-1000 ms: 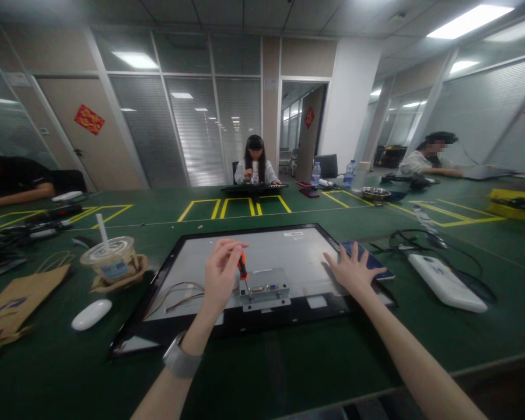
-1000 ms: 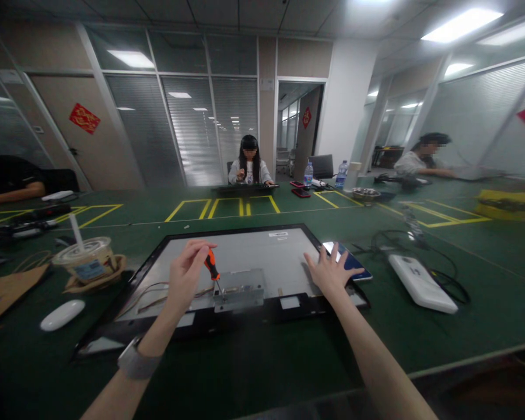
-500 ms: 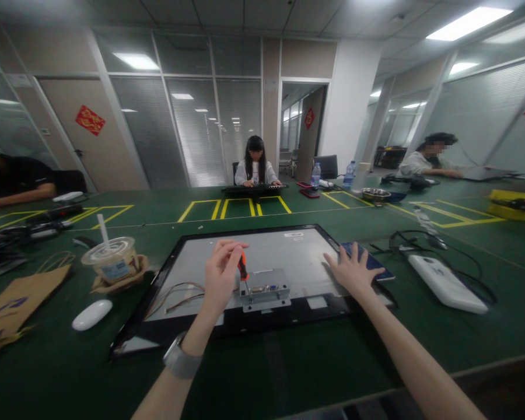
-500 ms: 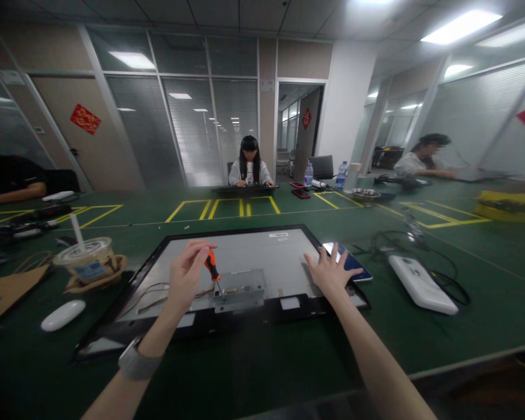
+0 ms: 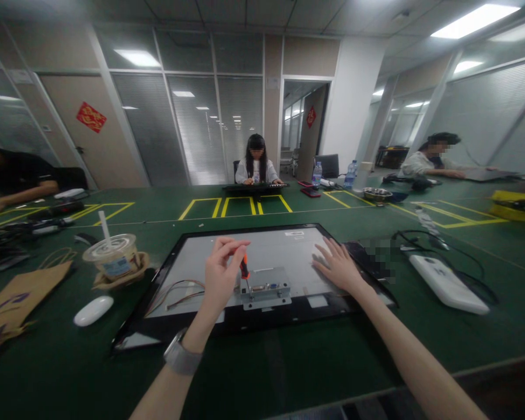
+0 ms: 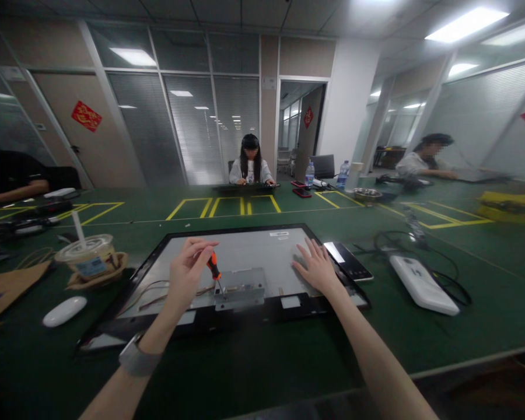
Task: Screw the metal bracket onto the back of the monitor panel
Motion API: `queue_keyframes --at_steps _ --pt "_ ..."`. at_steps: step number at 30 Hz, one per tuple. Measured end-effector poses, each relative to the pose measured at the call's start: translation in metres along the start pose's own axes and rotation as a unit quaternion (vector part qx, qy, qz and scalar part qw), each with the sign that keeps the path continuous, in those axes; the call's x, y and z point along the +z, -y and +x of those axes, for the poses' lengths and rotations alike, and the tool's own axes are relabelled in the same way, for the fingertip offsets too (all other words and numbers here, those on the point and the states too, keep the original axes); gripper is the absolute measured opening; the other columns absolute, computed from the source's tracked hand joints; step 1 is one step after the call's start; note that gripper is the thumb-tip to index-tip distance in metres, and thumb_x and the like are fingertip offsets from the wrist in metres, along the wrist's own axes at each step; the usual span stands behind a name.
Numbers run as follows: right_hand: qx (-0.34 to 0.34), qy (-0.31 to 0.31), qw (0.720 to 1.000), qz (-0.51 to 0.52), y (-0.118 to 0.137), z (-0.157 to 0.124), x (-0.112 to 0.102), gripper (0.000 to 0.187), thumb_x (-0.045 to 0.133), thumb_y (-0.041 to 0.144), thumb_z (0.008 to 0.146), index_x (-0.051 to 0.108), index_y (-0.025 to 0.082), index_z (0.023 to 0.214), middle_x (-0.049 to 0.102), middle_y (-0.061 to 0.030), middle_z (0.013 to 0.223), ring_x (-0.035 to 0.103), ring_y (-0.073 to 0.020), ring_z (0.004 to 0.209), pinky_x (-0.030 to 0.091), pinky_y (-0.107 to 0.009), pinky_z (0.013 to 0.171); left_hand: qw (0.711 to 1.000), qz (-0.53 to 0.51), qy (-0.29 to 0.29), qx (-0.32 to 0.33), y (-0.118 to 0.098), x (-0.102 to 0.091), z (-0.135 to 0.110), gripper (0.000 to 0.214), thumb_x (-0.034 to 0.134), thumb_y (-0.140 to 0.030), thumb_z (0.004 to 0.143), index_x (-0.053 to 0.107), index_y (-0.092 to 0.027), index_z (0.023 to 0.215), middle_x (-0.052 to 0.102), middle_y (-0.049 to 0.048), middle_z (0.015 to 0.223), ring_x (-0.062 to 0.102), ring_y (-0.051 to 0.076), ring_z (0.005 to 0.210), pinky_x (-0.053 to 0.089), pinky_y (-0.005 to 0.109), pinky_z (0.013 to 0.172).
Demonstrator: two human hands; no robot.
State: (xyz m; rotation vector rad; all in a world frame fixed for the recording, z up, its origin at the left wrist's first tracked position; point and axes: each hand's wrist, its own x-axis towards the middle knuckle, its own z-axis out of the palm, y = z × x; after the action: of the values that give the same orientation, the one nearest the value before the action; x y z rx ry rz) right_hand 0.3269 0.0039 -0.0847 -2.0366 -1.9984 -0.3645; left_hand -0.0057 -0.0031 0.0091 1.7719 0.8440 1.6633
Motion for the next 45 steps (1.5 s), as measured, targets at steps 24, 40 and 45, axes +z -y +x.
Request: queue_keyframes --at_steps 24,40,45 --pt "-0.034 0.076 0.995 0.058 0.000 0.002 0.000 0.063 0.029 0.061 0.090 0.045 0.024 0.138 0.034 -0.0105 0.151 0.021 -0.0283 0.140 0.014 -0.054 0.112 0.999 -0.005 0.030 0.015 0.005 0.002 0.000 0.012 0.063 -0.025 0.080 0.069 -0.019 0.089 0.054 0.0030 0.087 0.055 0.013 0.080 0.049 0.024 0.071" --pt "0.037 0.096 0.995 0.004 0.007 0.000 -0.006 0.060 0.025 0.060 0.090 0.044 0.030 0.138 0.027 -0.0083 0.154 0.014 -0.0320 0.141 0.009 -0.068 0.106 0.999 -0.016 0.029 -0.026 0.000 0.001 -0.002 0.023 0.053 -0.028 0.087 0.069 -0.019 0.100 0.065 0.0058 0.097 0.062 0.016 0.091 0.049 0.027 0.081" --pt "0.121 0.077 0.989 -0.026 0.010 -0.002 -0.011 0.061 0.021 0.058 0.091 0.045 0.028 0.137 0.021 -0.0100 0.155 0.009 -0.0356 0.141 0.005 -0.074 0.100 0.999 -0.012 0.028 -0.025 -0.003 0.002 -0.001 0.023 0.054 -0.028 0.086 0.070 -0.019 0.099 0.065 0.0061 0.094 0.062 0.017 0.090 0.050 0.027 0.079"
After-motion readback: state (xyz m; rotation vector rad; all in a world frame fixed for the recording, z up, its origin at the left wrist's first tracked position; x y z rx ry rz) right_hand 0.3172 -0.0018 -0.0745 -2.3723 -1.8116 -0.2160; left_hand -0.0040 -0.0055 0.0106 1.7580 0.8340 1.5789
